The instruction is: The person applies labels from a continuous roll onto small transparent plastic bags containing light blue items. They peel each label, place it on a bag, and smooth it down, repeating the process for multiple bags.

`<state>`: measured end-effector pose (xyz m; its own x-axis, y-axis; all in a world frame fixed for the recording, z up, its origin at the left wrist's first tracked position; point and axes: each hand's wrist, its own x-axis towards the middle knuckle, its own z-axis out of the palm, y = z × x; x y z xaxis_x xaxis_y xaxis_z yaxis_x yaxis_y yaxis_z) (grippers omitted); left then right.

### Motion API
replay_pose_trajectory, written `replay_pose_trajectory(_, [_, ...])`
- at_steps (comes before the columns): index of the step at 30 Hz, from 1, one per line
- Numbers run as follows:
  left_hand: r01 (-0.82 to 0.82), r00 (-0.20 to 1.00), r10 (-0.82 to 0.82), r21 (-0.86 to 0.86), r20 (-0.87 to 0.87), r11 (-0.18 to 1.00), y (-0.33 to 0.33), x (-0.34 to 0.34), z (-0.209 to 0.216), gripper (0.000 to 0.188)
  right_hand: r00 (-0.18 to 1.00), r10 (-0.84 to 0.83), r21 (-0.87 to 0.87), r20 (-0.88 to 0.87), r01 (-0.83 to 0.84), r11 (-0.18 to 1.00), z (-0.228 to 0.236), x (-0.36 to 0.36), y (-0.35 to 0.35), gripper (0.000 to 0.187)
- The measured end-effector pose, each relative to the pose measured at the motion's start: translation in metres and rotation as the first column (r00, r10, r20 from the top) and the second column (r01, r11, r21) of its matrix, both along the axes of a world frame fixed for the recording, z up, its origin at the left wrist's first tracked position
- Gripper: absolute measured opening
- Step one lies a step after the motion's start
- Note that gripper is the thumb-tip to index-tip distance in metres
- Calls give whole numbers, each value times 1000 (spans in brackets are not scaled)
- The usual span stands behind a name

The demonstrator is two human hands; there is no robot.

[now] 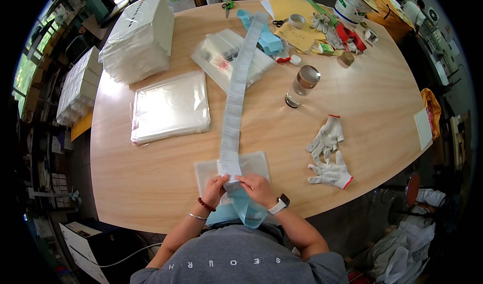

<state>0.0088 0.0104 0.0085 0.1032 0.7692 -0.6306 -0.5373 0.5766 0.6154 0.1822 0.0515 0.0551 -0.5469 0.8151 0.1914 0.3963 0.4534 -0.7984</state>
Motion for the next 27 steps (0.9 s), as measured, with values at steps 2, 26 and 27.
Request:
replay_pose_trajectory(2, [-64,997,65,9,-29,998,3,9,25,22,997,25,61,76,-30,998,6,4,-1,26])
replay_pose_trajectory(26, [-312,949,307,-71,-75,947,0,19,21,24,904,-424,-416,-43,370,831,-44,25,42,12])
replay_pose_trajectory(27, [-297,953,293,-61,-74,953,-1,18,15,24,904,-426,-409,-41,374,833,-47,25,43,12])
